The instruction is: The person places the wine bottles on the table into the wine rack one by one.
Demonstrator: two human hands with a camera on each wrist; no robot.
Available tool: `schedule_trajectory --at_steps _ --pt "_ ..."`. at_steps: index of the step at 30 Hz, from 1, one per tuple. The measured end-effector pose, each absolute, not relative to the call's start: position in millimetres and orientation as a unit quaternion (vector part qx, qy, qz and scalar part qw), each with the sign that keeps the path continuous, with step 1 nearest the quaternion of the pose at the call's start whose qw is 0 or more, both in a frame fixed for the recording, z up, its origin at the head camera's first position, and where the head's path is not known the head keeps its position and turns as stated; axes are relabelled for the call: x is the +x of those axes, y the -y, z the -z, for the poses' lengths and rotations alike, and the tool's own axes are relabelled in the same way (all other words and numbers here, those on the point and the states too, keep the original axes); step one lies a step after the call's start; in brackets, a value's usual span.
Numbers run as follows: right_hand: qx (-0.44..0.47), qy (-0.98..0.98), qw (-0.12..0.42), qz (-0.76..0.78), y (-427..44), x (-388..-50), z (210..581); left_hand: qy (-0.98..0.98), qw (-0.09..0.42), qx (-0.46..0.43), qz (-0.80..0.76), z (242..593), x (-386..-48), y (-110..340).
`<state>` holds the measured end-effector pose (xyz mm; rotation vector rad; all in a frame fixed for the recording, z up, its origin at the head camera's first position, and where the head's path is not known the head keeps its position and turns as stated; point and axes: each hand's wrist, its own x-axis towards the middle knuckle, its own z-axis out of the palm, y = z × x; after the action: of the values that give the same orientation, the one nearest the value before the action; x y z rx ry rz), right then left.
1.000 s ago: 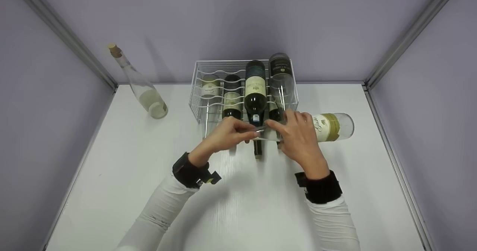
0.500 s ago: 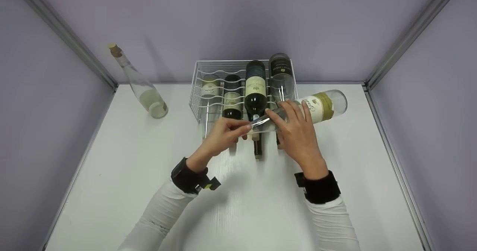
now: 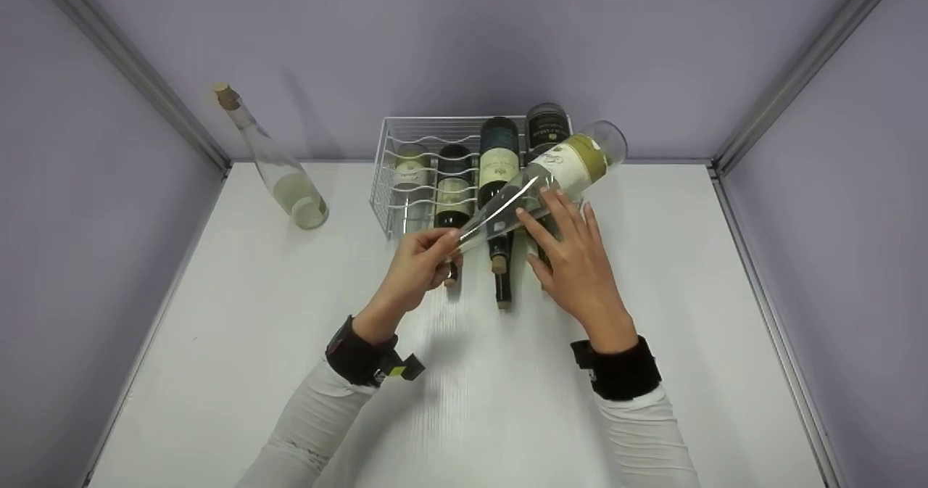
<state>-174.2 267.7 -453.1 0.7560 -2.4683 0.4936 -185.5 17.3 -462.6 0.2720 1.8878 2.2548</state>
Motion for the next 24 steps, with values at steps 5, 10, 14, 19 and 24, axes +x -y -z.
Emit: schedule_trajectory --at_steps 5,10,14,19,24 --pt "0.268 0.915 0.236 -0.191 -266 -174 458 -0.601 0.110 0.071 -0.789 464 -183 -12" --pt "0.260 0.922 0.218 -0.187 -260 -175 463 -0.577 0.111 0.053 -0.807 467 -181 -6" --pt "0.260 0.924 0.209 -0.187 -256 -175 467 -0.562 0.106 0.046 -0.819 470 -177 -2" --pt "0.260 0.926 0.190 -0.197 -252 -175 471 -0.542 0.081 0.035 -0.836 474 -173 1" --pt "0.255 0.930 0.171 -0.202 -246 -175 473 -0.509 0.051 0.012 -0.859 478 -173 3"
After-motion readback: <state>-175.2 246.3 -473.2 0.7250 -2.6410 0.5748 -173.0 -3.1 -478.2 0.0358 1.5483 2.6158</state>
